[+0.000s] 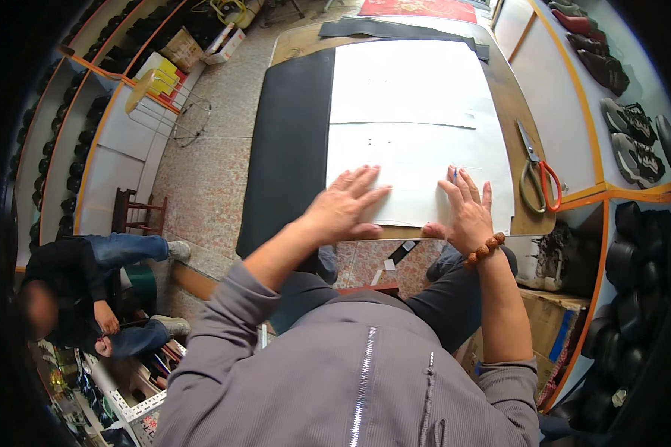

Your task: The person places a printed template on a black sheet of material, traces the outline with a pen, and then uses scissors to cut the material along the traced lines. The person then places the template on the cut material to check the fit.

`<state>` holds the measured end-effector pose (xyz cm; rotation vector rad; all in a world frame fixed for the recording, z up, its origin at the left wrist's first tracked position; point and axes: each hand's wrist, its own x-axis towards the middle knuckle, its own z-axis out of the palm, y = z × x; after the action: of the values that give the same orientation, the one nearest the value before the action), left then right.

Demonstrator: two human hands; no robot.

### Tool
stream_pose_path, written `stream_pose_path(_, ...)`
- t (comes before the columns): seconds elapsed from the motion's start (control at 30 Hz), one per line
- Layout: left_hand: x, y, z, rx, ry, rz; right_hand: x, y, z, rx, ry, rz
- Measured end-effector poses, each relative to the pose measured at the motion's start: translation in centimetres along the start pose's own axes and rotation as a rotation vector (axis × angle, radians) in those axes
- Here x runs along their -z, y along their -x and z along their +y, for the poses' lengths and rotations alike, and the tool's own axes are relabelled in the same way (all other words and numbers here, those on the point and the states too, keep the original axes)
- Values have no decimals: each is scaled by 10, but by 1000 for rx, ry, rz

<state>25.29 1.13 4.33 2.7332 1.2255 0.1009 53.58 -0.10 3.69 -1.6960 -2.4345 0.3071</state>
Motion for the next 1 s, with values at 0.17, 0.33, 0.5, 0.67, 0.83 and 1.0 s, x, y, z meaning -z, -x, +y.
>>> stream_pose_path(0.17,17,39,-31,-88,-76,229,-2,0,2,9,20,-4)
stream_pose_path(0.33,14,44,-21,-156,-232,301,-5,0,4,21,39,13)
stream_pose_path(0.5,12,44,-23,-217,-263,323,-3,0,4,24,40,11)
stream_pose_path(0.67,16,44,-20,-198,-230,312,1,0,-1,3,7,1)
stream_pose_path(0.83,24,39,-20,-121,-169,183,6,0,-1,-48,24,-87)
stream_pose_path(1.0,33,27,-20,-62,-38,127,4,1,2,-28,-2,-54)
